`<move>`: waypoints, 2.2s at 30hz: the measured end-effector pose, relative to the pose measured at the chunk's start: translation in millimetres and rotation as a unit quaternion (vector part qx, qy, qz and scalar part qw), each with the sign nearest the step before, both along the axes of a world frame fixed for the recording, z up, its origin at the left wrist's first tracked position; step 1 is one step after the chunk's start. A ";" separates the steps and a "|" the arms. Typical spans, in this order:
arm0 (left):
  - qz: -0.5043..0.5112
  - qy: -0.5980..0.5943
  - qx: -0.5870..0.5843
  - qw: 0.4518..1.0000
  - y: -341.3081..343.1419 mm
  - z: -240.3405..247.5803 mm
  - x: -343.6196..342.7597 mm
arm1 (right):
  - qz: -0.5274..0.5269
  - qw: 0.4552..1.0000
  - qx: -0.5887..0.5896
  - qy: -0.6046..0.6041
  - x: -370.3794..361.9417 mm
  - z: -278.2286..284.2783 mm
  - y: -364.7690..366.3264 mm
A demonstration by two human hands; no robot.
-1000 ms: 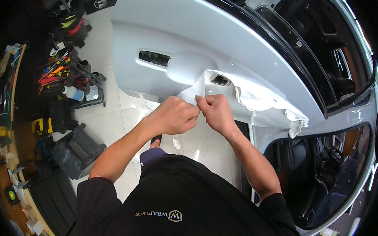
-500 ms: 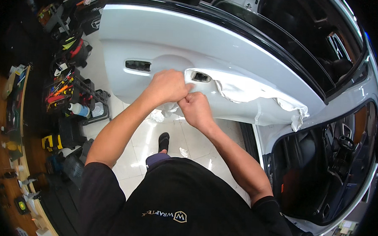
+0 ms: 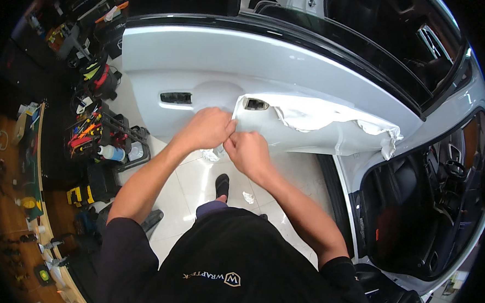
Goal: The person removes a white vinyl wrap from the exterior of a car door by hand, peeling it off in sections and gathering the removed material. The person then uses a metal scraper to remove remaining adhesive residue from the door surface.
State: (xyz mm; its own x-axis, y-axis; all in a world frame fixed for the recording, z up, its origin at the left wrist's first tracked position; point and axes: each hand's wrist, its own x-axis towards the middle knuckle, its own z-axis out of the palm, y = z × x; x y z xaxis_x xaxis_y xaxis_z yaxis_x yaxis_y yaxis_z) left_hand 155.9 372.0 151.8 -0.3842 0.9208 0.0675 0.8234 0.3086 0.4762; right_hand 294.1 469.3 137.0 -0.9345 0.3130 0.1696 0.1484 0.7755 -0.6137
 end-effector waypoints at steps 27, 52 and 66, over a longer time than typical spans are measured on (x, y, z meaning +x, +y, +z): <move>-0.083 0.100 0.013 0.991 -15.9 -0.7 10.8 | -0.153 0.981 0.083 -0.081 -29.5 31.8 10.0; 0.001 0.033 -0.075 0.997 -5.0 57.0 8.3 | -0.171 0.985 -0.003 -0.003 -4.9 6.0 6.7; -0.012 0.294 0.052 0.954 58.0 28.9 -0.1 | -0.131 0.991 0.006 0.001 -9.9 8.5 26.8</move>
State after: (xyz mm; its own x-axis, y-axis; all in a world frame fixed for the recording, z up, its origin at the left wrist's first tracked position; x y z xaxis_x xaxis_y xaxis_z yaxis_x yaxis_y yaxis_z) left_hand 155.8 430.0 180.7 -0.2307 0.9052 0.3569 0.9638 0.2628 -0.0438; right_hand 284.1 496.1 145.6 -0.8210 0.5428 0.1769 0.3438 0.7174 -0.6059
